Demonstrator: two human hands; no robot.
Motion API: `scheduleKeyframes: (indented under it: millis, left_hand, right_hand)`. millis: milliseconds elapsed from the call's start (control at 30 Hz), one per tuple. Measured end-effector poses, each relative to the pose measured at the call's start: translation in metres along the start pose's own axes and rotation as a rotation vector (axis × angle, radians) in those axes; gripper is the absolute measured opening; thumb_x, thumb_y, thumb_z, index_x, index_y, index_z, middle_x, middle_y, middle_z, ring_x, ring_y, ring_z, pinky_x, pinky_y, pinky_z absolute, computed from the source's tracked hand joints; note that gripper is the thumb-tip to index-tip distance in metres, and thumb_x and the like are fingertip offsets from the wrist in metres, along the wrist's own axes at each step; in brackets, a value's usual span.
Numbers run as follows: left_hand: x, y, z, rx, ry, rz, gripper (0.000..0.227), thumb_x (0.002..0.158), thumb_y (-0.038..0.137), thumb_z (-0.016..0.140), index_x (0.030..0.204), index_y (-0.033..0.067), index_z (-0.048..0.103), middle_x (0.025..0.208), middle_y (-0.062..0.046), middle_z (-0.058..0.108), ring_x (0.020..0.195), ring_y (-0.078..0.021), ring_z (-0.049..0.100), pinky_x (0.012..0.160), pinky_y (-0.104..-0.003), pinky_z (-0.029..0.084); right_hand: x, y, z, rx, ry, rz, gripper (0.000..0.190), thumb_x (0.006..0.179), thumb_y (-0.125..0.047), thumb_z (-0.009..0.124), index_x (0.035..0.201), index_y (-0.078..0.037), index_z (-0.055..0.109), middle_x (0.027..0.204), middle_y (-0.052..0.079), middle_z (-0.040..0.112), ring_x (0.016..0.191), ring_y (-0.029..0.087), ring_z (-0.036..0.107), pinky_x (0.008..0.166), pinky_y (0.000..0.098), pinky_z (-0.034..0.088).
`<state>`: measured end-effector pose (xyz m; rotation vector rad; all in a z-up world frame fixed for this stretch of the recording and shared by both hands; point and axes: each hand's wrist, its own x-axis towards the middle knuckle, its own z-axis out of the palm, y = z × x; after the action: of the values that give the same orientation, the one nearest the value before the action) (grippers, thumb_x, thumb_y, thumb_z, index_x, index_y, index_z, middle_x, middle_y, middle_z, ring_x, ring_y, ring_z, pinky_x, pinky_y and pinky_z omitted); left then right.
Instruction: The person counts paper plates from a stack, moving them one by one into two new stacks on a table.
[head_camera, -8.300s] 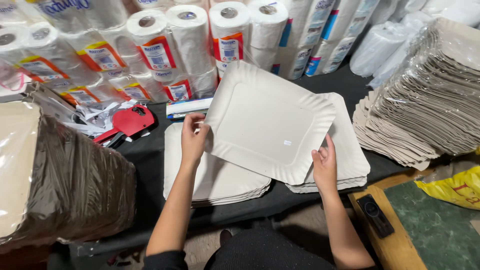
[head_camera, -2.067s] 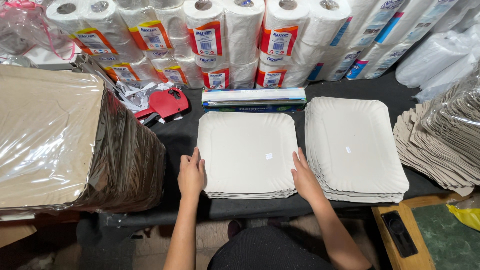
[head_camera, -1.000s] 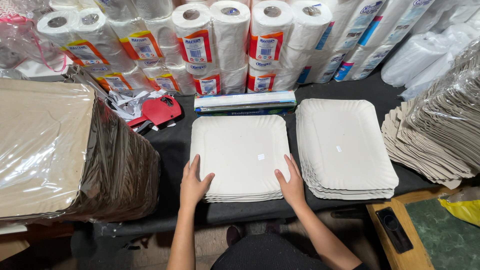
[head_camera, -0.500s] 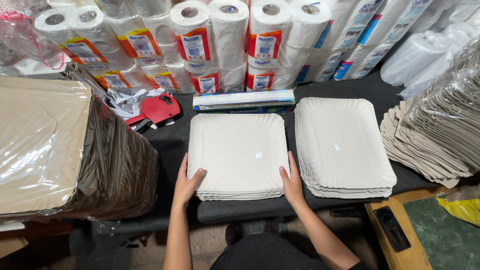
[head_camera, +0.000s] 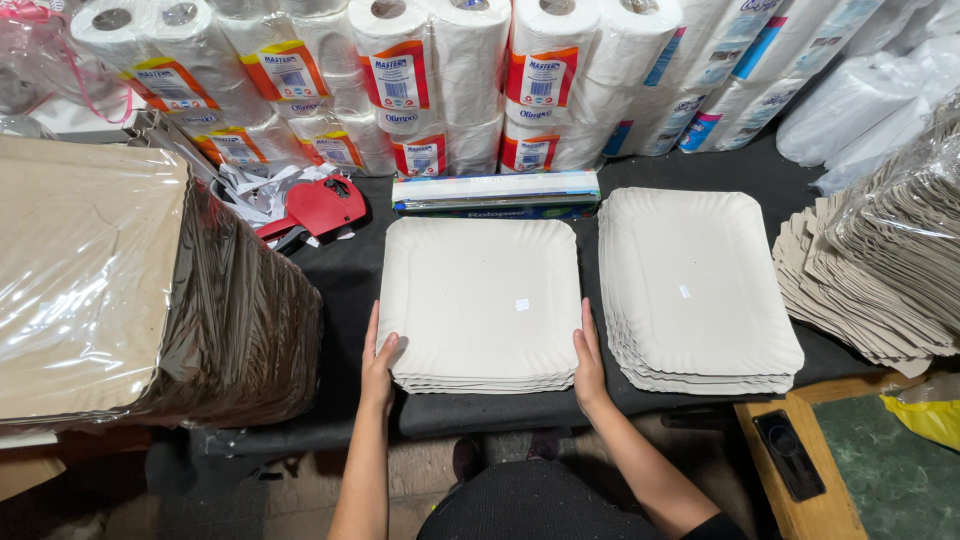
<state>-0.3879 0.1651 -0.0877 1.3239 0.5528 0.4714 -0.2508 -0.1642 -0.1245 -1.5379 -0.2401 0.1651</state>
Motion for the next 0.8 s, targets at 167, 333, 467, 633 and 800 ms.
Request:
scheduleKeyframes:
  millis: [167,333,467,633,800]
  left_hand:
    - [-0.004,0.005,0.007,-0.015,0.011,-0.022,0.084,0.099,0.033,0.07,0.176,0.0272,0.038,0.184,-0.016,0.032,0.171,-0.0335,0.026,0.139,-0.051,0.023]
    - [0.01,-0.01,-0.008,0.087,0.001,-0.01,0.079,0.103,0.027,0.07,0.176,0.0253,0.039,0.183,-0.019,0.033,0.17,-0.0362,0.027,0.138,-0.052,0.024]
    - [0.019,-0.007,-0.02,0.373,-0.002,0.023,0.077,0.101,0.02,0.072,0.174,0.0215,0.045,0.174,-0.022,0.044,0.166,-0.042,0.035,0.136,-0.058,0.03]
    - [0.015,0.011,-0.017,0.713,0.048,0.166,0.077,0.099,0.019,0.078,0.171,0.0189,0.049,0.17,-0.02,0.046,0.163,-0.0412,0.04,0.134,-0.059,0.034]
    - [0.009,0.029,0.0,1.175,0.048,0.362,0.059,0.103,0.03,0.077,0.159,0.0229,0.061,0.167,-0.008,0.05,0.169,-0.0333,0.033,0.138,-0.058,0.022]
  right_hand:
    - [0.006,0.026,-0.009,-0.059,-0.006,-0.037,0.064,0.117,-0.019,0.039,0.179,-0.011,0.024,0.188,0.011,0.012,0.172,0.027,0.005,0.141,0.0466,0.004]
    - [0.009,0.038,-0.014,-0.139,0.009,-0.078,0.062,0.116,-0.014,0.04,0.177,-0.008,0.03,0.186,0.013,0.022,0.171,0.027,0.014,0.14,0.0462,0.009]
    - [0.009,0.028,-0.015,-0.199,0.026,-0.029,0.061,0.115,-0.01,0.042,0.176,-0.009,0.035,0.184,0.013,0.028,0.171,0.028,0.02,0.14,0.0465,0.014]
    - [-0.008,-0.005,-0.015,-0.204,0.082,0.085,0.059,0.117,-0.016,0.045,0.176,-0.013,0.037,0.184,0.013,0.029,0.17,0.031,0.023,0.139,0.0459,0.022]
    - [-0.033,-0.044,-0.011,-0.494,0.015,-0.061,0.063,0.111,-0.019,0.059,0.172,-0.018,0.045,0.185,0.008,0.03,0.17,0.028,0.025,0.137,0.0461,0.024]
